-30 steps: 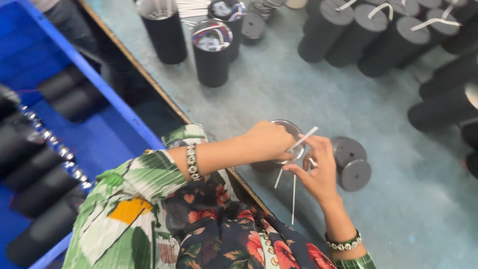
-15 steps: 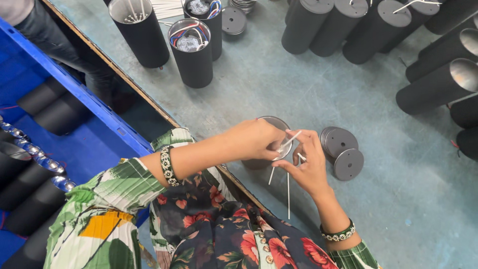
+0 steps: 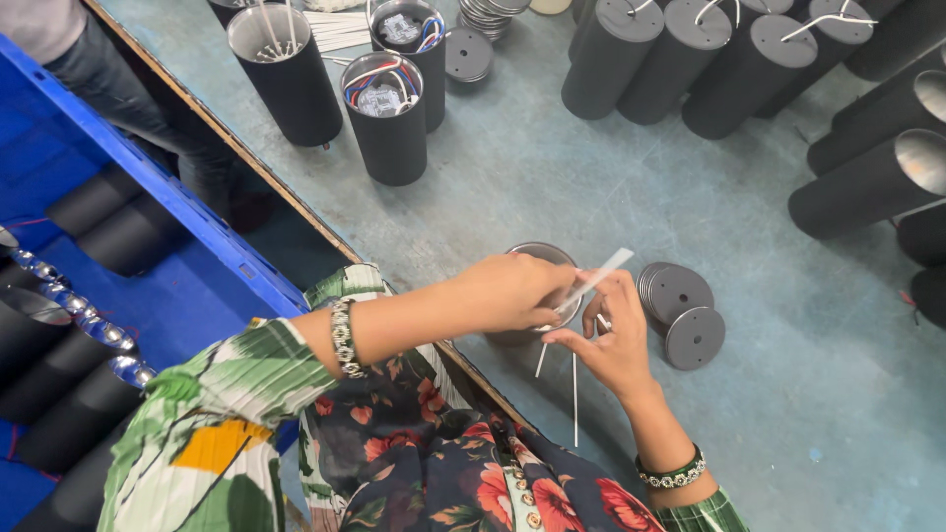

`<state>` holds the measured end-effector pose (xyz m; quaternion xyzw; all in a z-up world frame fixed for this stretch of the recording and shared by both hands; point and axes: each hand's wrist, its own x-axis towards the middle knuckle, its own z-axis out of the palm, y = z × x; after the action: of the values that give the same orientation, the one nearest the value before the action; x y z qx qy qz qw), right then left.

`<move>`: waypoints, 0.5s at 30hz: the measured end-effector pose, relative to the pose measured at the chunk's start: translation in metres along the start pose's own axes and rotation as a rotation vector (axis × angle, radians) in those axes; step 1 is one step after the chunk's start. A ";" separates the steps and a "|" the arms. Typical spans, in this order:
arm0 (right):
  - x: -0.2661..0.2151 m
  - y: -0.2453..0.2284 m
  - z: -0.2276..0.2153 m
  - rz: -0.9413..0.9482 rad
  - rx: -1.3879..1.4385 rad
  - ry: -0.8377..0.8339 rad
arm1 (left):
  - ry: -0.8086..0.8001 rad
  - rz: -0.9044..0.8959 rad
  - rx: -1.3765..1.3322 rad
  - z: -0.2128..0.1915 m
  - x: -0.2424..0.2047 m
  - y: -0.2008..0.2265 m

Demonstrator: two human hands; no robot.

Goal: The person inserts white plastic sticks into the openings of black cylindrical objects arranged on a table. They handle the cylinders and sticks by hand, moving items from a blue crate and the table surface to perform the assembly.

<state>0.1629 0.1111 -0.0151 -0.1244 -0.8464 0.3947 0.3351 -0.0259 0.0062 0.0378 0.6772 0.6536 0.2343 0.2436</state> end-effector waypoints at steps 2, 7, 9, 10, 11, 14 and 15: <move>-0.003 0.003 0.001 0.021 0.008 0.005 | -0.035 0.104 -0.210 -0.004 0.000 -0.010; -0.004 0.003 0.000 0.040 -0.001 -0.004 | -0.103 0.101 -0.237 -0.005 0.003 -0.009; -0.004 0.003 0.000 0.046 0.014 -0.006 | -0.164 0.000 -0.162 -0.008 0.003 -0.002; -0.004 0.003 0.000 0.049 0.020 -0.007 | -0.156 -0.011 -0.142 -0.010 0.002 0.000; -0.004 0.003 0.000 0.043 0.024 -0.004 | -0.147 -0.023 -0.122 -0.011 0.001 0.001; -0.004 0.002 0.000 0.023 0.015 -0.001 | -0.136 0.033 -0.100 -0.016 -0.003 -0.001; -0.004 0.001 0.000 0.016 -0.003 -0.001 | -0.133 0.066 -0.096 -0.017 -0.004 -0.002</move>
<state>0.1656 0.1104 -0.0175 -0.1317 -0.8462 0.3961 0.3313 -0.0389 0.0024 0.0495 0.6999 0.6013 0.2278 0.3108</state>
